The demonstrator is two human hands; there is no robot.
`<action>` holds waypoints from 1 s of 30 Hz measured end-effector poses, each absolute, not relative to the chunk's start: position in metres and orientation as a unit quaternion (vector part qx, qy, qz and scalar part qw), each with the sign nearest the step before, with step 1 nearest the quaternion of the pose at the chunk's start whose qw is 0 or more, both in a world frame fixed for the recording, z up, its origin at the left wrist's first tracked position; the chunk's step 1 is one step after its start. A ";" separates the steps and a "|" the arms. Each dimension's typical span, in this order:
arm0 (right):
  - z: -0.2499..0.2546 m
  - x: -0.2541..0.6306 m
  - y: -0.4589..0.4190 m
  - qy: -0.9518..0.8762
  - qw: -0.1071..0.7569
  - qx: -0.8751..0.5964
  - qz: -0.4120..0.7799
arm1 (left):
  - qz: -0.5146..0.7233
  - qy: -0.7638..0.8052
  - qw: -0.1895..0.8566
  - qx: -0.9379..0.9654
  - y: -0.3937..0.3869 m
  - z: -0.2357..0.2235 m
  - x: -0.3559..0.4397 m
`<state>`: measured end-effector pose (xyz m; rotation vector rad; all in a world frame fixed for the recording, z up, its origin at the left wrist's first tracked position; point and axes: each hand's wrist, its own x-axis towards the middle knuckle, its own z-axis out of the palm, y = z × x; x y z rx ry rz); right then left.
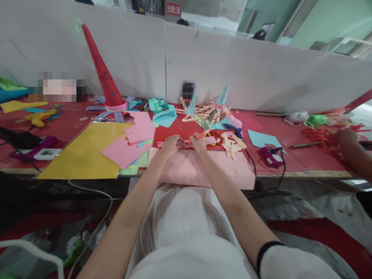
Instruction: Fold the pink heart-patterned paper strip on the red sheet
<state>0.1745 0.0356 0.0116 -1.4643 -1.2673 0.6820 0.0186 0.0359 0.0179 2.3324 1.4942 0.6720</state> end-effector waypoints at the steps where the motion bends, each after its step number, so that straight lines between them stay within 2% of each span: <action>1: 0.012 0.174 0.035 -0.527 0.518 -0.608 0.290 | 0.233 0.520 0.146 0.809 0.036 0.018 0.019; 30: 0.011 0.174 0.037 -0.532 0.527 -0.600 0.281 | 0.236 0.516 0.149 0.810 0.035 0.020 0.019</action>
